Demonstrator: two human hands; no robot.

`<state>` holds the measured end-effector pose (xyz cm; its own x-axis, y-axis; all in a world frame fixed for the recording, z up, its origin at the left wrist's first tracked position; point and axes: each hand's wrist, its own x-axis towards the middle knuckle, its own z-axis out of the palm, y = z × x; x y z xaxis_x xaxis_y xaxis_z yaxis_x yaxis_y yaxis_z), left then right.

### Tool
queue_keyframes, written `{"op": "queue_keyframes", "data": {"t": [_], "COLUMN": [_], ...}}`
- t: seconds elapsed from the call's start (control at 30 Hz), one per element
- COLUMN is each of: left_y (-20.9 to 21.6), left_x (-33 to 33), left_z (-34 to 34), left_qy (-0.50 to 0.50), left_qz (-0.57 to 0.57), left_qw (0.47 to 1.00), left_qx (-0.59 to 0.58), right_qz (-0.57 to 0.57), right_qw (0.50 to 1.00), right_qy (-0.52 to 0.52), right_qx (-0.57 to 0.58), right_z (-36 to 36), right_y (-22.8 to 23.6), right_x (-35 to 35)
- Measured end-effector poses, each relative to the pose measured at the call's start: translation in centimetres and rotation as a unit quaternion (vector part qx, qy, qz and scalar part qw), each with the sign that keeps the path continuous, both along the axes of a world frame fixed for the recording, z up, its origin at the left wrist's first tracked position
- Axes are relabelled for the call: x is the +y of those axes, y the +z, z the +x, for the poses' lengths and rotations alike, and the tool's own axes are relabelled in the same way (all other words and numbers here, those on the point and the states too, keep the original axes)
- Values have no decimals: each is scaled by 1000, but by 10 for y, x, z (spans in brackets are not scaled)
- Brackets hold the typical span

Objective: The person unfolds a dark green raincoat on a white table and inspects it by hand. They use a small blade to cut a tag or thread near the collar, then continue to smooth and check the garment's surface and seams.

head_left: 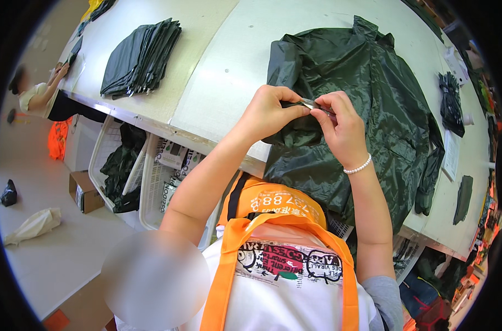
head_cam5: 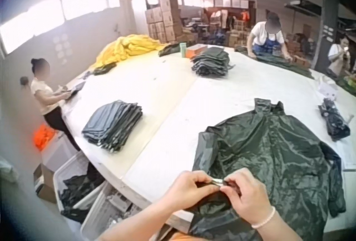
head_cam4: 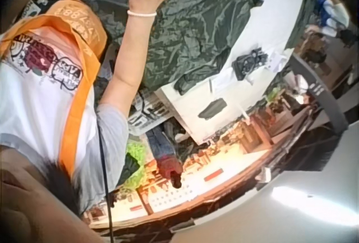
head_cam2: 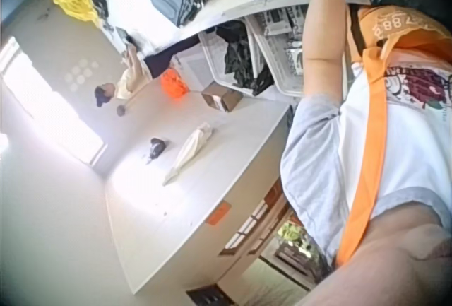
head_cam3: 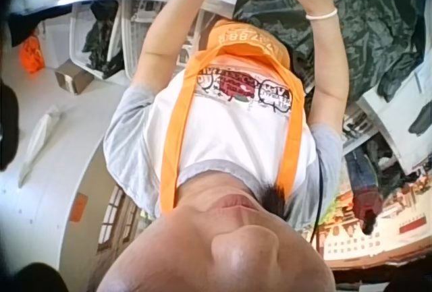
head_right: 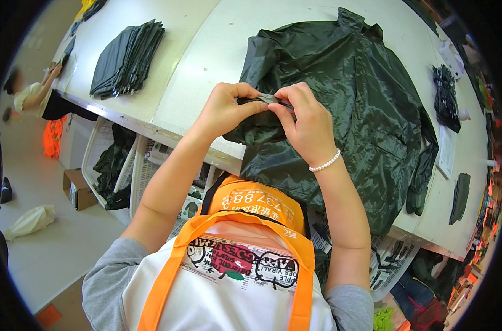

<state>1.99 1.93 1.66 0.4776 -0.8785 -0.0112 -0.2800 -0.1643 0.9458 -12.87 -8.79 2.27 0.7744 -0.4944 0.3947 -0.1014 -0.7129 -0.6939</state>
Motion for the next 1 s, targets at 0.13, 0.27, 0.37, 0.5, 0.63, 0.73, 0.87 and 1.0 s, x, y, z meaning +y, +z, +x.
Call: {"op": "queue_keyframes", "data": {"t": [0.13,0.27,0.37,0.5,0.63,0.73,0.87,1.0], "left_y": [-1,2,1,7,15,12,5,-1], "left_x": [1,3,5,1,-7,-16,-9,15], "left_z": [3,6,14,13,3,3,-2,-5], "left_qy": [-9,-8,-24,-99,-89,-3,64,-39], "left_qz": [12,19,-12,-69,-140,-158,-68,79], "left_qw": [999,998,983,933,899,921,985,996], "left_qx": [33,60,181,340,405,355,148,-18], "right_qz": [-34,96,399,515,505,343,123,36], "right_qw": [999,995,912,834,846,931,986,982], "right_qy": [3,9,92,190,165,112,-42,-141], "right_qx": [0,-35,-18,47,-43,-45,-102,-124], "right_z": [1,-2,-9,-9,16,22,29,28], "right_y": [-1,-16,-30,-40,-19,-25,-22,-33], "right_x": [-2,-13,-35,-40,-20,-25,-23,-28]}}
